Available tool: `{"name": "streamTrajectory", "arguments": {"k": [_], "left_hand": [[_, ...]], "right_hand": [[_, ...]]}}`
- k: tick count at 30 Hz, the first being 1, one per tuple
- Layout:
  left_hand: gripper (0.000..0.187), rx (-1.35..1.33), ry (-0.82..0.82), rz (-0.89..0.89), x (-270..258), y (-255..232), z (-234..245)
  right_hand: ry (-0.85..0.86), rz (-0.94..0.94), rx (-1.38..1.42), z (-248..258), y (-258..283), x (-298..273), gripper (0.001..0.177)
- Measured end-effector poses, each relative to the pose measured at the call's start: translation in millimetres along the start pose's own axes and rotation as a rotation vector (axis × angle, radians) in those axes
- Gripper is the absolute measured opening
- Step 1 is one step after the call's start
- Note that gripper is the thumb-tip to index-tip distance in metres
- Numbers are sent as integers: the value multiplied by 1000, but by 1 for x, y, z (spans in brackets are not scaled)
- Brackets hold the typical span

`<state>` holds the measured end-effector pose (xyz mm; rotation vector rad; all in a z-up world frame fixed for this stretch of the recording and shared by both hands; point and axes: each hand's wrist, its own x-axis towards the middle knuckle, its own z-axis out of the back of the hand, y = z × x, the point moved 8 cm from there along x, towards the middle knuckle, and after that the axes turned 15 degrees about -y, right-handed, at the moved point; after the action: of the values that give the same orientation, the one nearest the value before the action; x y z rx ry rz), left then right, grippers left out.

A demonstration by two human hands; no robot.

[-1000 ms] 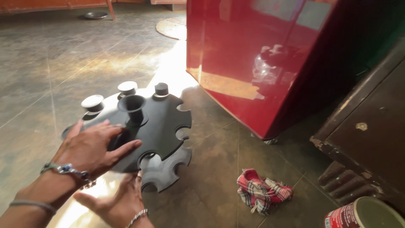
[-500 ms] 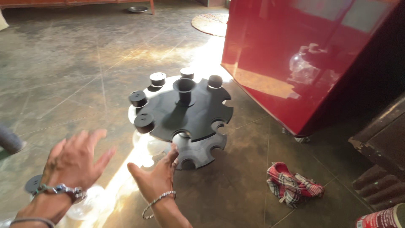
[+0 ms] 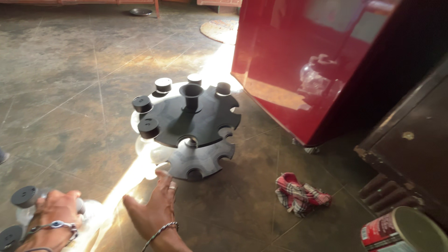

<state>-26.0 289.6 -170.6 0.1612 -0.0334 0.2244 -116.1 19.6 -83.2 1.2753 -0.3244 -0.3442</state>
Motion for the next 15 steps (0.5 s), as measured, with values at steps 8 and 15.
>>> {"name": "streamTrajectory", "arguments": {"k": [8, 15], "left_hand": [[65, -201, -6, -28, -12, -27, 26], [60, -672, 49, -180, -60, -62, 102]], "right_hand": [[47, 290, -68, 21, -7, -3, 91], [138, 469, -41, 43, 8, -19, 102]]}}
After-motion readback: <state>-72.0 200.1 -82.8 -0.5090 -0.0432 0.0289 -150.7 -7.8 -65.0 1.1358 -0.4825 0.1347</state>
